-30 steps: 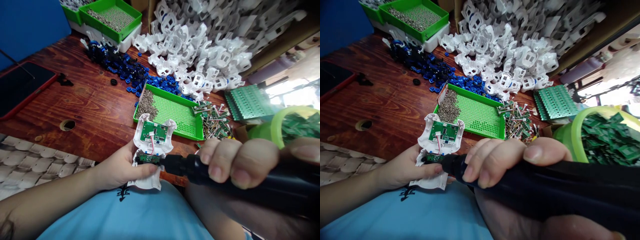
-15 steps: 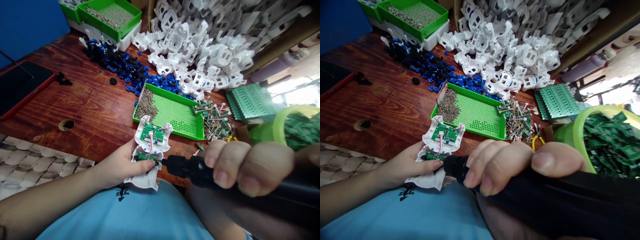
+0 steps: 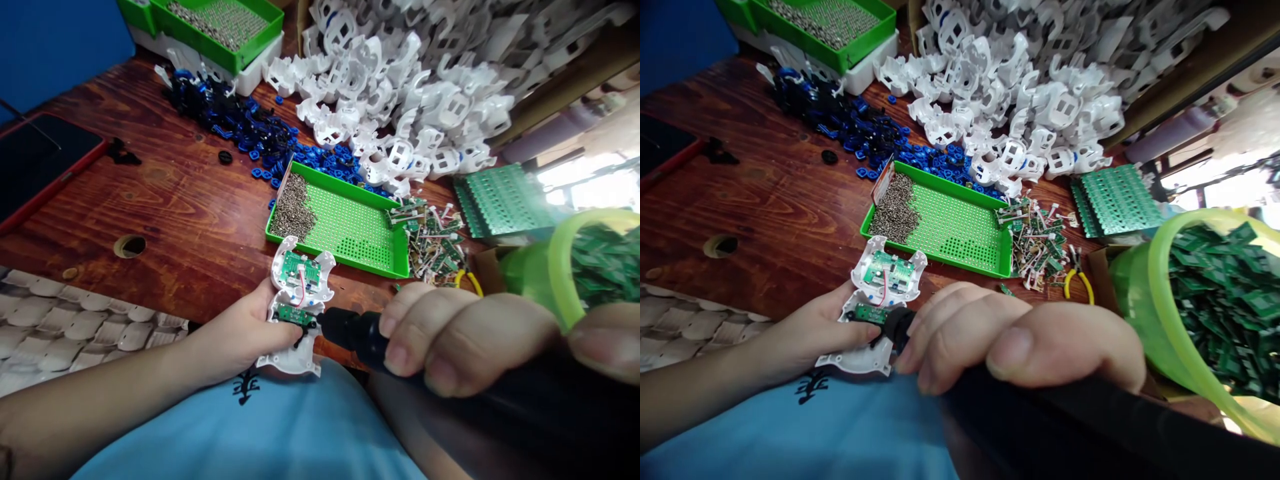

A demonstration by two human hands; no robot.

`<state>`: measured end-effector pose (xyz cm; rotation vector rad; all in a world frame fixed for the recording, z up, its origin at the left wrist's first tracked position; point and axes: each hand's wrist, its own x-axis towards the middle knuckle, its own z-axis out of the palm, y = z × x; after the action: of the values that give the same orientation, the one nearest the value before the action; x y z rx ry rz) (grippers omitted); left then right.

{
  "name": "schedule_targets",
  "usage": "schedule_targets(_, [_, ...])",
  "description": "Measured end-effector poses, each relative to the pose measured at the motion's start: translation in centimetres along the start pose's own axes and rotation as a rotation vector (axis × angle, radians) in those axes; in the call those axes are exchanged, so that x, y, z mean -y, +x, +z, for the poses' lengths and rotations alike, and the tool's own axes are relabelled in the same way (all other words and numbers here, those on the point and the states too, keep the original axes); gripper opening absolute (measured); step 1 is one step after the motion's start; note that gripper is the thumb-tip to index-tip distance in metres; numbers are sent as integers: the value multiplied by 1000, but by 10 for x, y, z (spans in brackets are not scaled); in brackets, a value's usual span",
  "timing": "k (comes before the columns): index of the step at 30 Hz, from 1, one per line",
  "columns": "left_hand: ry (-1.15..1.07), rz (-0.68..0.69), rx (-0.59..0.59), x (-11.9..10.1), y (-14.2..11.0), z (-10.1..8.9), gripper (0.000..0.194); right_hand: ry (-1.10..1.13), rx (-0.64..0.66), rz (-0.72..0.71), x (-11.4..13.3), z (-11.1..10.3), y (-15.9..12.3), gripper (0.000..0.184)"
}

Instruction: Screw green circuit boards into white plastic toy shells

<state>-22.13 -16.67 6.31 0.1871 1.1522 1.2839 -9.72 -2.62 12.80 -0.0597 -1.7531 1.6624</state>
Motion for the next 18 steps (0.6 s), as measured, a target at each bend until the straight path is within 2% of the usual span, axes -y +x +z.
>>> schedule_targets(4, [29, 3, -12, 0, 0, 1, 48, -23, 62, -82, 3, 2, -1, 25])
schedule_targets(10, [36, 29, -12, 0, 0, -1, 50, -62, 145, -55, 5, -2, -1, 26])
schedule_targets(18, [26, 10, 0, 0, 1, 0, 45, -39, 162, -39, 4, -7, 2, 23])
